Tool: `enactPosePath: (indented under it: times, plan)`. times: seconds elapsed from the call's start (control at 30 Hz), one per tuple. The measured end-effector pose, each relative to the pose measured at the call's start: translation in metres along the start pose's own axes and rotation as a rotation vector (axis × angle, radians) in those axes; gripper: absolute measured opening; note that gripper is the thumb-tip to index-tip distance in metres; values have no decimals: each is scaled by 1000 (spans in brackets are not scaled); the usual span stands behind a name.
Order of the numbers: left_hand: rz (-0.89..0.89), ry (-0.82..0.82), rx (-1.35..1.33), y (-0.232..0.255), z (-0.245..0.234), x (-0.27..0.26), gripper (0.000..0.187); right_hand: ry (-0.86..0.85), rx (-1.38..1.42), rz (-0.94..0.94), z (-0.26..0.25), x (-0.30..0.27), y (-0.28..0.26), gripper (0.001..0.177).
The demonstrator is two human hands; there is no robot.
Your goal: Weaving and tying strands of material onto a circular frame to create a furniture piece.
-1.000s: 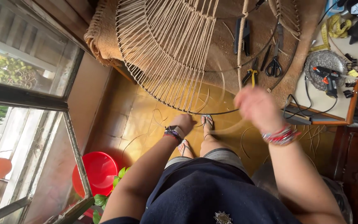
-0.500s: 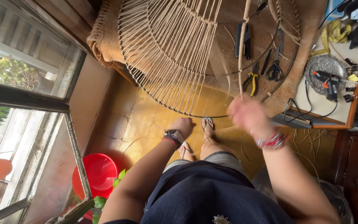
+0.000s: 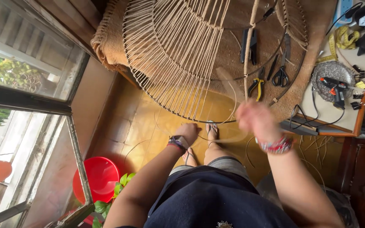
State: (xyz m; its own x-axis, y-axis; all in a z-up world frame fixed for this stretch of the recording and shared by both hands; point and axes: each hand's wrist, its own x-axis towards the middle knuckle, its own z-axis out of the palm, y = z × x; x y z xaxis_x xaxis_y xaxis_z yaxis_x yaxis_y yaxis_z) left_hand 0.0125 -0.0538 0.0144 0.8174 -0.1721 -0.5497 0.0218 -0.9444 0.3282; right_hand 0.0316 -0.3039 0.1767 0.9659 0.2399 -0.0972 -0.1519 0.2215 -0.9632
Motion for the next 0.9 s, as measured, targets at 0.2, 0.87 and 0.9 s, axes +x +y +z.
enactPosePath:
  times: [0.2, 0.87, 0.9]
  plan:
    - [-19, -290, -1504, 28, -20, -29, 43, -466, -1069, 610, 0, -16, 118, 36]
    - [30, 52, 44, -5, -14, -9, 48, -301, 121, -48, 24, 44, -24, 46]
    - [31, 52, 44, -8, 5, -2, 48, -300, 121, -48, -2, 36, 19, 46]
